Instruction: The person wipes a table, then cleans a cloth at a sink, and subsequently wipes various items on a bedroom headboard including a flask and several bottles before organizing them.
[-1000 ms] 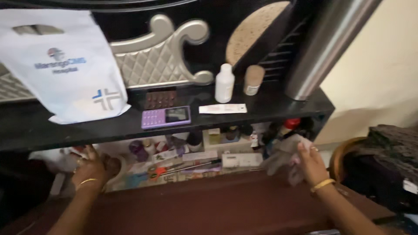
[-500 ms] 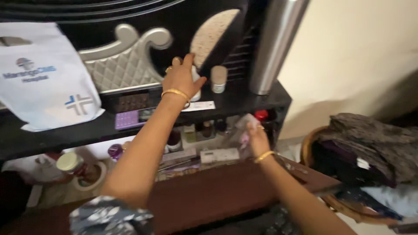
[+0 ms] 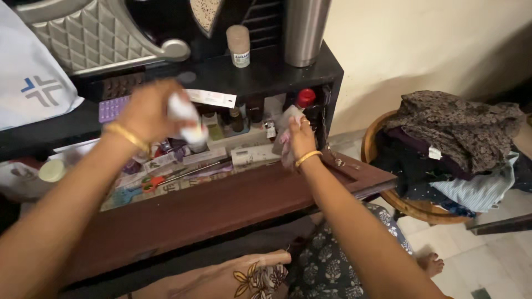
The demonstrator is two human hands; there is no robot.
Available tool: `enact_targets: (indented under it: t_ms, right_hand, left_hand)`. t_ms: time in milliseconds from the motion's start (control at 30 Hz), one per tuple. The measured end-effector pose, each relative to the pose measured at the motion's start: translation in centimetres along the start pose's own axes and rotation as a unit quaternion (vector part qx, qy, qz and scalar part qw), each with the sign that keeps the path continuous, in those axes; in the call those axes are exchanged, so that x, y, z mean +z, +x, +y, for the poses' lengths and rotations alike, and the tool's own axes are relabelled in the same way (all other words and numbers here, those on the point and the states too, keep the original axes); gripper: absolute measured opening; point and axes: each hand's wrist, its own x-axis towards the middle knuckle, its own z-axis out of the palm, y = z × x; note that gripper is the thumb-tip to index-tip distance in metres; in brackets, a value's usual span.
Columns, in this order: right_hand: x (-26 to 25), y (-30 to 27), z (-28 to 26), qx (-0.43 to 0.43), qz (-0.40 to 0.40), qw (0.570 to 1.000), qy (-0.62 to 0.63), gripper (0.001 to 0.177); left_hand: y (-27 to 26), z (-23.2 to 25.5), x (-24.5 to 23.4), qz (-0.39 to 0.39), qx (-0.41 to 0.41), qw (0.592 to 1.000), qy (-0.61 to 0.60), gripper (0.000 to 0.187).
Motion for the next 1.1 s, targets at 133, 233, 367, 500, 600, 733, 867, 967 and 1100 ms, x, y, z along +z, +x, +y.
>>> enact_targets:
  t_ms: [133, 233, 367, 500, 600, 733, 867, 967, 1100]
  right_hand:
    - [-0.5, 0.1, 1.6, -0.100, -0.022, 0.989, -0.105, 0.030]
    - [-0.2, -0.2, 0.8, -0.022, -0.026, 0.999, -0.010, 0.032]
    - [-0.3, -0.8, 0.3, -0.110, 0.005, 0.971, -0.213, 0.032]
    - [0.4, -1.0, -0.7, -0.016, -0.012, 0.999, -0.046, 0.033]
    - [0.7, -1.1, -1.1, 0.012, 0.024, 0.997, -0.066, 0.032]
    - [0.5, -1.5, -1.2, -0.011, 0.015, 0.994, -0.111, 0.033]
    - [0.2, -1.3, -1.5, -0.010, 0.017, 0.996, -0.088, 0.040]
    - [-0.1, -1.2, -1.6, -0.036, 0.007, 0.993, -0.108, 0.044]
    - [0.3, -1.6, -1.8, -0.005, 0.046, 0.978, -0.204, 0.044]
  left_hand:
    - [-4.0, -3.1, 6.3, -0.103, -0.064, 0.993, 0.010, 0.049]
    - [-3.7, -6.9, 11.4, -0.070, -0.042, 0.996, 0.034, 0.050]
    - [-1.3, -10.3, 15.0, -0.003, -0.122, 0.992, 0.017, 0.052]
    - [-0.2, -8.4, 16.7, -0.056, -0.198, 0.978, -0.028, 0.054]
    - [0.3, -5.2, 17.9, -0.089, 0.000, 0.995, 0.038, 0.046]
    - [3.1, -2.8, 20.4, -0.059, 0.044, 0.986, 0.148, 0.032]
    - [6.4, -5.4, 23.7, -0.093, 0.013, 0.969, 0.228, 0.017]
    - [7.3, -7.8, 25.3, -0.081, 0.020, 0.969, 0.232, 0.017]
    - [5.1, -6.7, 24.3, -0.010, 0.056, 0.963, 0.264, 0.026]
